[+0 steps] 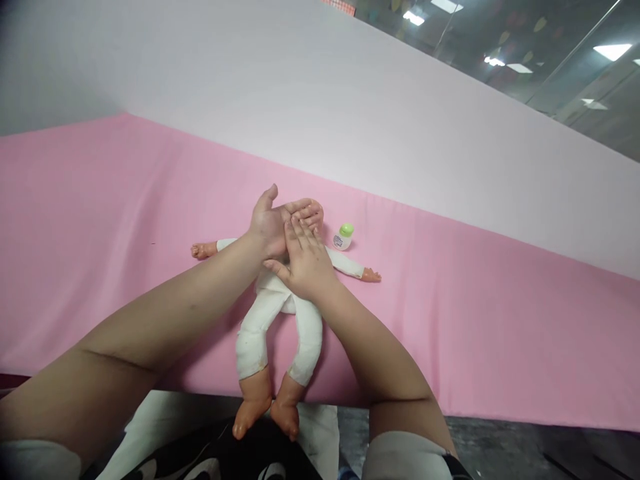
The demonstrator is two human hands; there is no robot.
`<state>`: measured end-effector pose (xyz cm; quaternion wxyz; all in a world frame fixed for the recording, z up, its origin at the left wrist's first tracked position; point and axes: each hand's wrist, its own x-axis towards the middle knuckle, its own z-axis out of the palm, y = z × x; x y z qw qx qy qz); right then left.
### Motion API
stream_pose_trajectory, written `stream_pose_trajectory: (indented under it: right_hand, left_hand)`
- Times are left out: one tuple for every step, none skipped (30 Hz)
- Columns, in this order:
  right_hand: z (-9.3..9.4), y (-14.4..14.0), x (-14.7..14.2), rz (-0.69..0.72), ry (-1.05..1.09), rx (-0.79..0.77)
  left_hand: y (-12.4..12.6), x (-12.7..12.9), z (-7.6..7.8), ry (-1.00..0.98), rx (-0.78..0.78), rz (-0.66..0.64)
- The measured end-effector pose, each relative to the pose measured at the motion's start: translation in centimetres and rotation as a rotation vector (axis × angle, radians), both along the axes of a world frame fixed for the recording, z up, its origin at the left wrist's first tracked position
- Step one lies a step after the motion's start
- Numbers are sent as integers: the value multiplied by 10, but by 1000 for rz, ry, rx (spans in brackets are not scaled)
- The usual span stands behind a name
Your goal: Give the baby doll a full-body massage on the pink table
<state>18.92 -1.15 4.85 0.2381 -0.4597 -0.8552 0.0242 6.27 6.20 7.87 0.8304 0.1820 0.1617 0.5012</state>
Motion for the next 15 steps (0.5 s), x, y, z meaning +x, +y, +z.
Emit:
stream_pose_trajectory:
  right_hand:
    - [0, -2, -2, 7, 4, -7]
    - [0, -5, -4, 18, 9, -12]
    - [1, -8, -6, 31, 14, -13]
    - [2, -11, -9, 46, 19, -13]
    - [3, -15, -11, 62, 23, -11]
    - [4, -19, -14, 76, 28, -9]
    - [6, -23, -16, 88, 34, -9]
    - [7, -26, -19, 98, 39, -10]
    - [7, -29, -20, 104, 43, -10]
    - [7, -31, -22, 107, 49, -5]
    - [7, -32, -22, 107, 55, 4]
    - [6, -32, -22, 106, 60, 16]
    - [5, -30, -21, 102, 63, 32]
    - [4, -28, -20, 97, 59, 49]
    - [3, -26, -17, 96, 49, 65]
  left_hand:
    - [3, -4, 1, 6, -3, 31]
    - [5, -8, 3, 21, -7, 61]
    - [7, -12, 5, 34, -10, 83]
    - [8, -16, 7, 38, -12, 93]
    - [8, -19, 10, 35, -10, 101]
    - [8, -21, 12, 30, -8, 108]
    - [8, -22, 14, 23, -4, 113]
    - [7, -23, 15, 15, 1, 118]
    - [7, -22, 16, 8, 8, 121]
    - [6, -21, 15, 7, 18, 117]
    - [5, -19, 14, 10, 28, 103]
    - [4, -16, 12, 14, 37, 77]
    - [3, -13, 10, 17, 42, 44]
    - [1, -10, 7, 16, 44, 7]
    - [-1, -7, 4, 9, 41, -26]
